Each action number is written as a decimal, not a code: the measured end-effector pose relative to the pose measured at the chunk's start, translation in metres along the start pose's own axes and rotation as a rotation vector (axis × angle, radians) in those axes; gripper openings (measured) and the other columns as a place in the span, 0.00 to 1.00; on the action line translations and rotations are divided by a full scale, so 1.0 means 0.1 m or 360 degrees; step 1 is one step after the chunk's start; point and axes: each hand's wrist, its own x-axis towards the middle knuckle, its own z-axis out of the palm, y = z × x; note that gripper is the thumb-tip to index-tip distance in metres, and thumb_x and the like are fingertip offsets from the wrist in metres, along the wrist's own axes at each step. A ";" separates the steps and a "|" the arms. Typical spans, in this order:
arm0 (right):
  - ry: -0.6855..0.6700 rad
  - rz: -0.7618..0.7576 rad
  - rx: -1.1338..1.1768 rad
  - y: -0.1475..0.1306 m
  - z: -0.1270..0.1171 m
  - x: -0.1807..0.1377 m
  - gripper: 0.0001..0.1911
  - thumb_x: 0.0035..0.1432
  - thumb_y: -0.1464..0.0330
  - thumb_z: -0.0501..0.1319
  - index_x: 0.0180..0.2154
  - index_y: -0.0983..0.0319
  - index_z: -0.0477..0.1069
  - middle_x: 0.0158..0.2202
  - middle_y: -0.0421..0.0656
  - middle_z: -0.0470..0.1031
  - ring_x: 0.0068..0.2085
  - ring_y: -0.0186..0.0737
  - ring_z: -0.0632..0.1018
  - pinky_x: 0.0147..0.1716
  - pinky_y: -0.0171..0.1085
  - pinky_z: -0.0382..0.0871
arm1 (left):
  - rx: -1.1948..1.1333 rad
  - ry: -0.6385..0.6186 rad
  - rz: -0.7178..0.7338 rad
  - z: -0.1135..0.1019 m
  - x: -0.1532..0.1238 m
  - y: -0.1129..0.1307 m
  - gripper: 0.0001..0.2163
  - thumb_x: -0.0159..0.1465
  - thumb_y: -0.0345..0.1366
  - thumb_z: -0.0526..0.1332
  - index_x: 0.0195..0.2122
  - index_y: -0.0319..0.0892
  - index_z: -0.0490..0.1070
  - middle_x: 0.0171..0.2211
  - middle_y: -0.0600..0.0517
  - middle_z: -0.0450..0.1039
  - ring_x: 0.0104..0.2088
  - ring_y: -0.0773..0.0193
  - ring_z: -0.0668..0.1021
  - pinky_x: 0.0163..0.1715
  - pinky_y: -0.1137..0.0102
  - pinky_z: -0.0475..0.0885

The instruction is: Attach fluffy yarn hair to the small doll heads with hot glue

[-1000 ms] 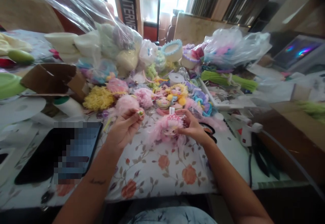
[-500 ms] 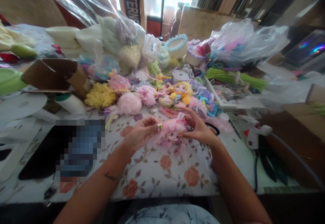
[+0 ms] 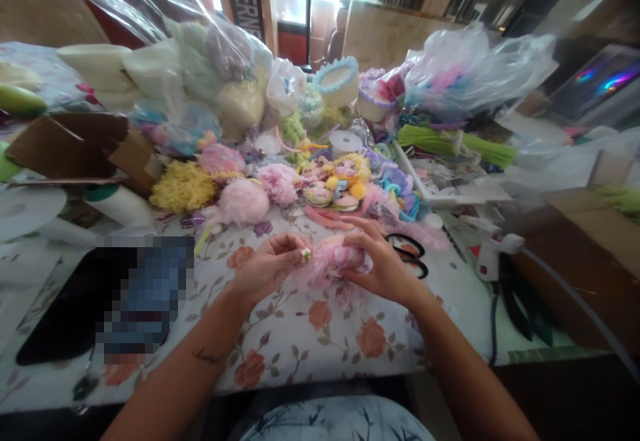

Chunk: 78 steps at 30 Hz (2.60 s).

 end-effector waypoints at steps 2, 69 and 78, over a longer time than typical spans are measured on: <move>0.0033 -0.0013 -0.0006 0.00 0.04 -0.06 0.16 0.55 0.67 0.66 0.45 0.58 0.67 0.61 0.51 0.60 0.59 0.50 0.67 0.55 0.49 0.67 | 0.0039 -0.0007 0.0043 0.00 -0.03 0.01 0.05 0.52 0.28 0.71 0.26 0.37 0.76 0.30 0.52 0.73 0.30 0.72 0.74 0.33 0.79 0.69; 0.0389 0.0070 0.0228 0.13 0.26 0.03 0.39 0.47 0.69 0.70 0.59 0.55 0.57 0.57 0.50 0.66 0.59 0.50 0.68 0.59 0.49 0.62 | 0.2395 -0.0703 0.0989 0.51 0.21 0.36 0.09 0.55 0.22 0.60 0.33 0.43 0.72 0.41 0.47 0.73 0.46 0.52 0.73 0.48 0.59 0.67; 0.0143 0.0475 0.0856 0.38 0.21 -0.01 0.58 0.39 0.63 0.75 0.66 0.54 0.47 0.54 0.48 0.68 0.52 0.49 0.73 0.55 0.47 0.66 | 0.2605 -0.0514 0.1320 0.39 0.10 0.29 0.09 0.65 0.23 0.52 0.36 0.40 0.70 0.39 0.46 0.73 0.44 0.57 0.73 0.44 0.61 0.71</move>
